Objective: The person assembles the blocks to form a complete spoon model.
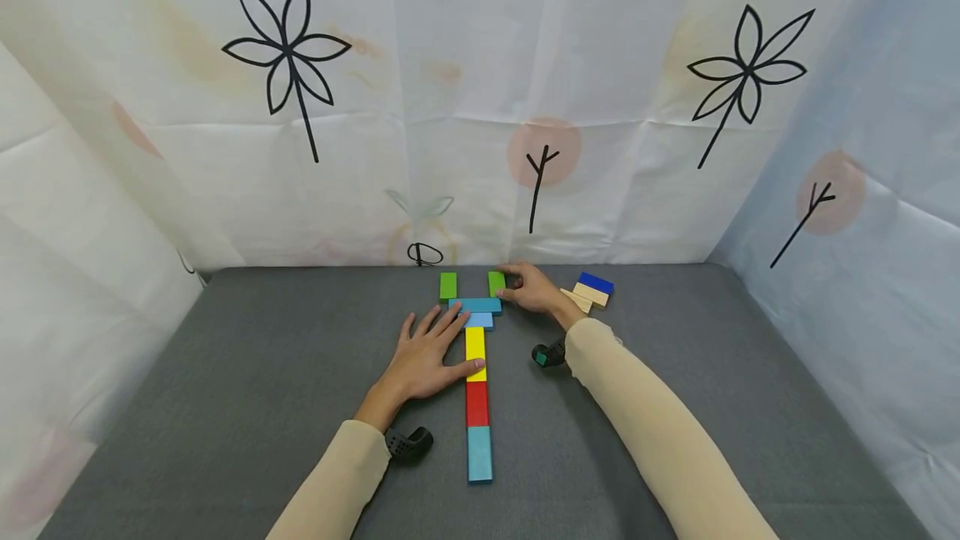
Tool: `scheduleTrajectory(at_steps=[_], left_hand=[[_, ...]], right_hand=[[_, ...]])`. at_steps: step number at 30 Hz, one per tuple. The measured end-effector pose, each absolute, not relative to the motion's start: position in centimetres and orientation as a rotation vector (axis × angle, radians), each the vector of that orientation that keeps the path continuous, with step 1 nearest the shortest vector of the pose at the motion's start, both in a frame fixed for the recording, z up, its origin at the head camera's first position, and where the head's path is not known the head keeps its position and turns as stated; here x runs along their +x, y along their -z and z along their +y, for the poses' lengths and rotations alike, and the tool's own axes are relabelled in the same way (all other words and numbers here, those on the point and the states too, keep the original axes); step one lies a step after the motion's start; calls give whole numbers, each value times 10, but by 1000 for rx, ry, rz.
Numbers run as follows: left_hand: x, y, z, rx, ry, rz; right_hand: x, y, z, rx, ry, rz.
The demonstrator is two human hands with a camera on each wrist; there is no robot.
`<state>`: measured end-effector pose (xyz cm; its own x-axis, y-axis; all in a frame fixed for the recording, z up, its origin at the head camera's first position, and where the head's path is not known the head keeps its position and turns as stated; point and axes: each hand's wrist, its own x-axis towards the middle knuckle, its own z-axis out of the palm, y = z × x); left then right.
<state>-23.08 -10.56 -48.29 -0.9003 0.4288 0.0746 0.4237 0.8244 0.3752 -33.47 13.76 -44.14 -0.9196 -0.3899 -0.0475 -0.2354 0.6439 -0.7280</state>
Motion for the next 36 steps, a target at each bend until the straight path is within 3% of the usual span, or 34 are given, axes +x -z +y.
scheduleTrajectory(at_steps=[23, 36], left_hand=[[-230, 483, -107, 740, -636, 2994], [-230, 485, -106, 722, -629, 2991]], right_hand=[[-280, 440, 201, -436, 1508, 2914], [-257, 459, 236, -385, 1279, 3137]])
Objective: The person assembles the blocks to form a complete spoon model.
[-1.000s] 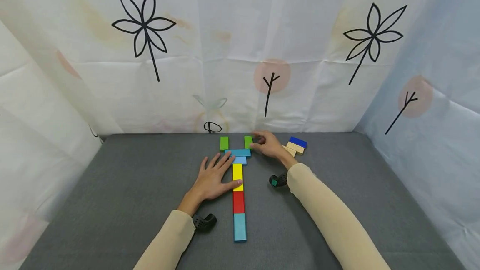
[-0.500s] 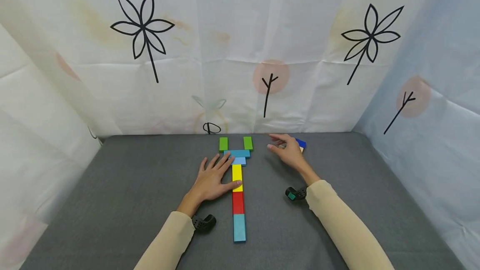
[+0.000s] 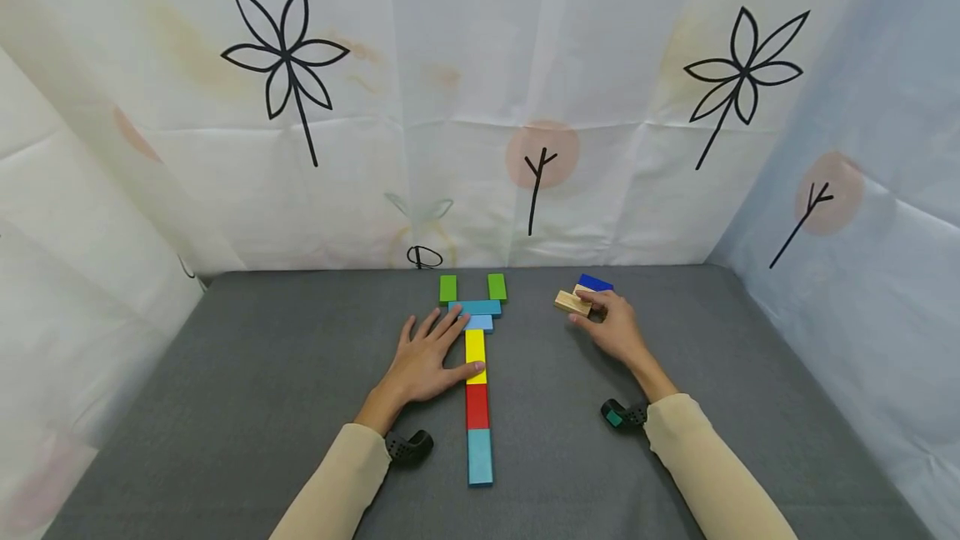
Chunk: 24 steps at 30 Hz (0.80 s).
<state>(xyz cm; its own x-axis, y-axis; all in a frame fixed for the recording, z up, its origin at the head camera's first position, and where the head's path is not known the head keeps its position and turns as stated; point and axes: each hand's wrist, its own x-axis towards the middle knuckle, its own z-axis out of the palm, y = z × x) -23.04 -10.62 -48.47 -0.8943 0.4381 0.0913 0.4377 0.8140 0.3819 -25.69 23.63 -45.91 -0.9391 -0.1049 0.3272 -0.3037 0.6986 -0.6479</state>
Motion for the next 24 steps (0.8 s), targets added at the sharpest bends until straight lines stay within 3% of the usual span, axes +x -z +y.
scheduleTrajectory(at_steps=[24], left_hand=[[-230, 485, -106, 740, -626, 3000]], right_hand=[[-259, 464, 236, 269, -1039, -2696]])
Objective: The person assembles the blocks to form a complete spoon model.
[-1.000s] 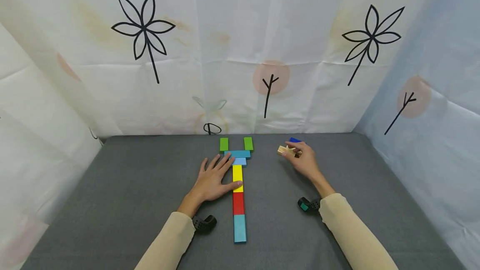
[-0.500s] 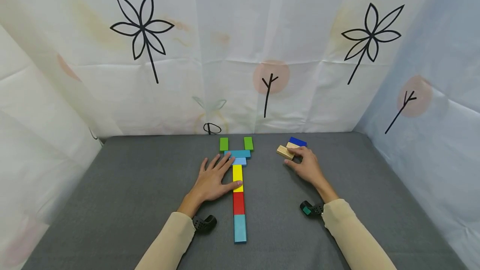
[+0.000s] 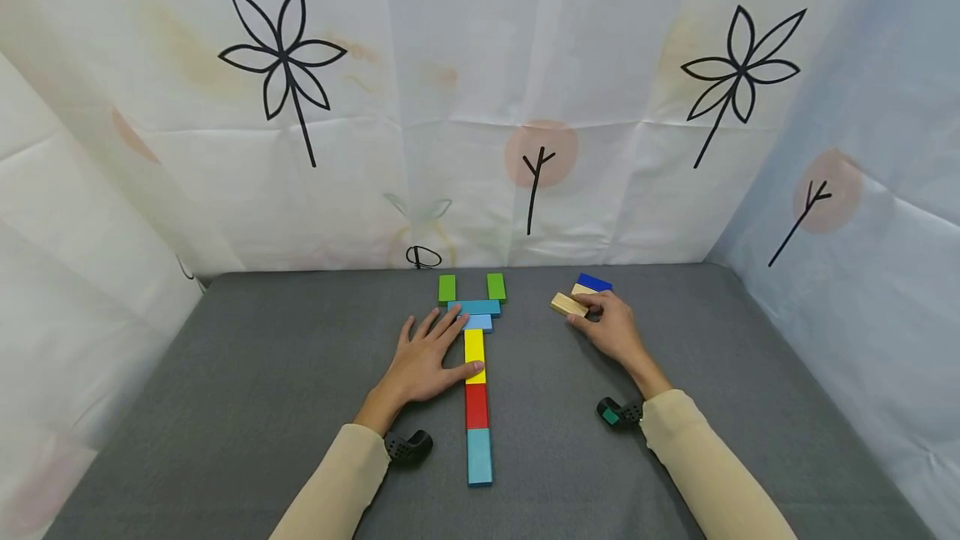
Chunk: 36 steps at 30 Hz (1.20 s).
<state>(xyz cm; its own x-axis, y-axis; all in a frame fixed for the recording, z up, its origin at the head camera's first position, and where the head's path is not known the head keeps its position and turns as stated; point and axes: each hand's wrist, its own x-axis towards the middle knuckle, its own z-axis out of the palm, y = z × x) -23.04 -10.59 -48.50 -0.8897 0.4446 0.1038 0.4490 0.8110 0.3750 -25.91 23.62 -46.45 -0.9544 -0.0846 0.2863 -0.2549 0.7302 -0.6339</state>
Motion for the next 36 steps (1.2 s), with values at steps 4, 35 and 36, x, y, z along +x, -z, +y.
scheduleTrajectory(at_steps=[4, 35, 36], left_hand=[[-231, 485, -106, -733, 617, -2981], [-232, 486, -105, -719, 639, -2992], [-232, 486, -105, -718, 640, -2992]], right_hand=[[-261, 463, 233, 270, -1015, -2717], [-322, 430, 107, 747, -1138, -2901], [-323, 431, 105, 758, -1118, -2902]])
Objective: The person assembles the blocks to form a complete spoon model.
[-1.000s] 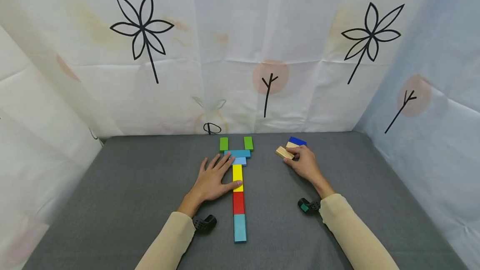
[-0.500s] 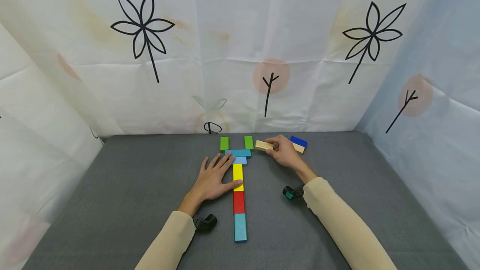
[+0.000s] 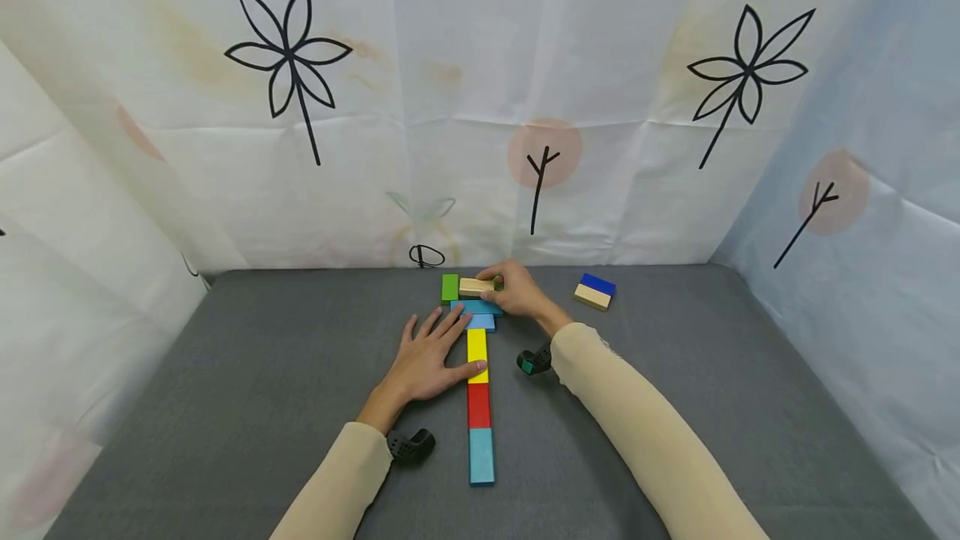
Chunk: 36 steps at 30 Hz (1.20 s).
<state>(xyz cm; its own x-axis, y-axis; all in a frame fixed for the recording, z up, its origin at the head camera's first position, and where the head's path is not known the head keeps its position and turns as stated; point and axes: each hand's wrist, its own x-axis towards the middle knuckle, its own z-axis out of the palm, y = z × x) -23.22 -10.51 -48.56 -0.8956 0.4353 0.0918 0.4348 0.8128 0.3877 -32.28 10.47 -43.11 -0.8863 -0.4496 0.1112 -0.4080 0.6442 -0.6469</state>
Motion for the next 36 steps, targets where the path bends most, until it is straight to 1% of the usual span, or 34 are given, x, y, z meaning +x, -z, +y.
scheduleTrajectory(at_steps=[16, 28, 36], left_hand=[[-232, 487, -106, 723, -642, 2992], [-232, 485, -105, 724, -668, 2987], [-233, 486, -105, 720, -637, 2989]], right_hand=[[-328, 437, 95, -640, 968, 2829], [-325, 434, 96, -608, 912, 2815], [-317, 434, 108, -695, 1035, 2838]])
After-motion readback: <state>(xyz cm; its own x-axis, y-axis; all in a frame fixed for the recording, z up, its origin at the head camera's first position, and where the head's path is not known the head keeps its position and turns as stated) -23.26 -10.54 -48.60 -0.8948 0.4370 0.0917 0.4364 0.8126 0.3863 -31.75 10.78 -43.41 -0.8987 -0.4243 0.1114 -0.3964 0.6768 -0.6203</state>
